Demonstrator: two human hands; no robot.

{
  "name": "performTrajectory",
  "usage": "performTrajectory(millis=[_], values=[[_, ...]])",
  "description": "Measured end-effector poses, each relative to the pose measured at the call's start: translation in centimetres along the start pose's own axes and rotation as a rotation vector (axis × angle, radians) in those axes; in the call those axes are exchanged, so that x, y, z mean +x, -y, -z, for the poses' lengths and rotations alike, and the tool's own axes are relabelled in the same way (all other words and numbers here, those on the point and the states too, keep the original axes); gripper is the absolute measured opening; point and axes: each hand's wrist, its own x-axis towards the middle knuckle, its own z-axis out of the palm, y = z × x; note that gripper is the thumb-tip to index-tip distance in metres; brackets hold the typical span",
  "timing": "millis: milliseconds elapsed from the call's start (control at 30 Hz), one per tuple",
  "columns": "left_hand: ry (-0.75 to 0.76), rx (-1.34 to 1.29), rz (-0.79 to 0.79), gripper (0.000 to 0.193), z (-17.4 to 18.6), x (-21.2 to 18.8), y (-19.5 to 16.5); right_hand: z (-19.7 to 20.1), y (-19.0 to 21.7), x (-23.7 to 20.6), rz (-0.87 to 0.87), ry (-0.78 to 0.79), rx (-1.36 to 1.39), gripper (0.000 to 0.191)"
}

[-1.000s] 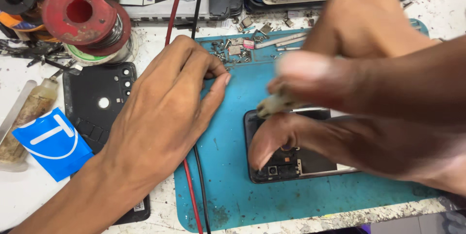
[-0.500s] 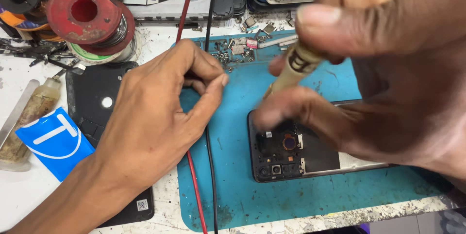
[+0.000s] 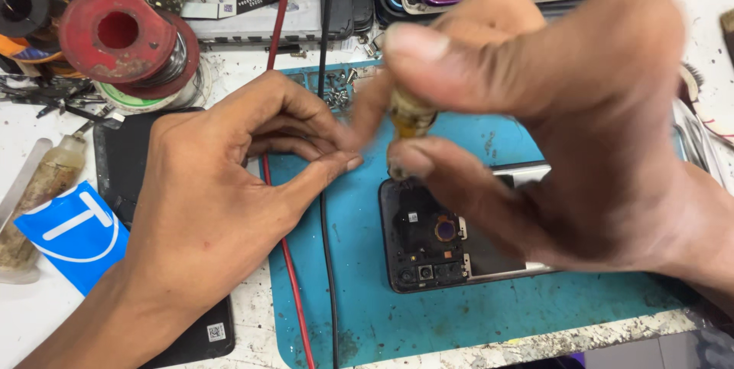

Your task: The person repairs a disassembled smartphone on a blue work mat. They use a handheld pry tool to work around the phone's screen and frame, then use a metal spudger to pry along the edges, and finally brush debris off the device with a small brush.

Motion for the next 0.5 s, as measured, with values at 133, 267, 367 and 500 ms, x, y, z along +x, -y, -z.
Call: performTrajectory(millis=[133,267,367,500], values=[[0.046,0.051,-0.044,0.024,0.39,-0.11,-0.26,0.15,-0.14,-0.29,-0.007,-0.013,-0.010,0.077],[0.079,0.168,-0.097,0.024,0.59,-0.23,-0.48,0.14,-0.43,-0.46,0.000,-0.010,-0.018,0.078],[0.104,0.180,-0.098,0.028,0.70,-0.25,-0.44,0.12,-0.55,-0.46,-0.003,-0.021,-0.020,0.079],[0.112,0.180,-0.047,0.033,0.95,-0.28,-0.21,-0.09,-0.52,-0.47,-0.005,-0.020,-0.039,0.079]])
